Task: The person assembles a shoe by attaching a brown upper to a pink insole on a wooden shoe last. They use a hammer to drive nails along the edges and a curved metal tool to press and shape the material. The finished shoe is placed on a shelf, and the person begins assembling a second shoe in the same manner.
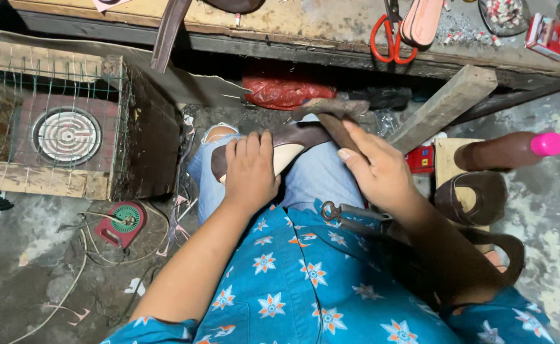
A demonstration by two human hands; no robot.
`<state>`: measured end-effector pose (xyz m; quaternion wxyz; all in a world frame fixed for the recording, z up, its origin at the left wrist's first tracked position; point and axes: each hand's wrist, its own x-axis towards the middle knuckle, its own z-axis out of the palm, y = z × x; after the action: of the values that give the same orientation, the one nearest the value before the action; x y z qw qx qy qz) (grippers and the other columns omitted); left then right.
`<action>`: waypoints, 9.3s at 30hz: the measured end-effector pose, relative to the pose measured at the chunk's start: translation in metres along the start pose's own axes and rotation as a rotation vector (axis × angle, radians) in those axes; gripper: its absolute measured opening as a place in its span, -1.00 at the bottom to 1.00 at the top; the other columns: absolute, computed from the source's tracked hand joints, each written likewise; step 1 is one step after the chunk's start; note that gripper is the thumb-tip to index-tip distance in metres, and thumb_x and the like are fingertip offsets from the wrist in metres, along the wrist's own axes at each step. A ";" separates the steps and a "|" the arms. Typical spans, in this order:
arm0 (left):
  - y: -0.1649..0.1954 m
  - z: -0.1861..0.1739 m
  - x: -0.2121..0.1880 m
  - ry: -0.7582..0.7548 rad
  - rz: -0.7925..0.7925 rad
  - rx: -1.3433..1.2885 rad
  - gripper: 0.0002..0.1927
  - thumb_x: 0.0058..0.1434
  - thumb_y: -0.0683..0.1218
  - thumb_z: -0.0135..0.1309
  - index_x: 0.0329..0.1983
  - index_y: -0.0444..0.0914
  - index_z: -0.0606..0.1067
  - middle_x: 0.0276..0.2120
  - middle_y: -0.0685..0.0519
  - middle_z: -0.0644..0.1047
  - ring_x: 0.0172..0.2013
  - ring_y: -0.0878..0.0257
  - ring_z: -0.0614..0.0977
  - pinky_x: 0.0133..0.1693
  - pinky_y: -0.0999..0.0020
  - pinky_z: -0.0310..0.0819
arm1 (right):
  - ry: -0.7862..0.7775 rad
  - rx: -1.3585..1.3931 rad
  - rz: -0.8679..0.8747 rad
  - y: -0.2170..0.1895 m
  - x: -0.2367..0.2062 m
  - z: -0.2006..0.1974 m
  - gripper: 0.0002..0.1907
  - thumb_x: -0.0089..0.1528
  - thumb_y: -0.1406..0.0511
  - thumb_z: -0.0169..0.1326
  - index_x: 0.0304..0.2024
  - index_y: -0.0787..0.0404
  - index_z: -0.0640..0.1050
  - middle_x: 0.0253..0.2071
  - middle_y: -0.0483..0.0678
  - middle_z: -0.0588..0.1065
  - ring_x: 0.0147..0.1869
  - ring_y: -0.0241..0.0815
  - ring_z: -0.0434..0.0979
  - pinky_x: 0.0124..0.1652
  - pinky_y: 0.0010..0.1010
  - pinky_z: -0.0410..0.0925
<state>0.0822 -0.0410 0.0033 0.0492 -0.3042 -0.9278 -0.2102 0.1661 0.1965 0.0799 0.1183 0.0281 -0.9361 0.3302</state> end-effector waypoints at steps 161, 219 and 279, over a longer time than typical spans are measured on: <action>-0.078 -0.123 0.040 0.348 -0.331 -1.860 -0.62 0.36 -0.18 0.08 0.21 -0.40 0.39 -0.05 -0.06 0.54 -0.07 0.18 0.57 0.04 0.21 0.48 | -0.783 1.278 0.783 -0.018 0.065 0.128 -0.37 0.45 -0.01 -0.26 0.29 0.32 0.45 0.22 0.15 0.51 0.22 -0.02 0.52 0.21 -0.21 0.36; -0.099 -0.145 -0.005 0.101 -0.134 -1.296 -0.65 0.47 0.03 -0.06 0.07 -0.32 0.52 -0.10 0.01 0.57 -0.07 0.32 0.55 0.02 0.40 0.46 | -0.976 1.228 0.798 -0.163 0.100 0.074 -0.60 0.30 0.31 -0.03 0.14 0.40 0.42 -0.24 0.14 0.57 -0.33 -0.06 0.63 -0.32 -0.19 0.56; -0.179 -0.103 0.004 0.650 -0.368 -2.332 -0.49 0.28 0.11 -0.02 0.12 -0.36 0.47 -0.03 -0.12 0.59 0.02 -0.01 0.62 0.12 0.02 0.52 | -0.838 1.366 0.573 -0.060 0.181 0.155 -0.44 0.35 0.00 0.02 0.15 0.33 0.46 -0.05 0.10 0.61 -0.07 -0.06 0.63 -0.09 -0.21 0.46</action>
<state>-0.0294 -0.2125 0.0325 -0.0536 0.0363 -0.1576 -0.9854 -0.0335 0.0578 0.0434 -0.3692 -0.0247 -0.4687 0.8021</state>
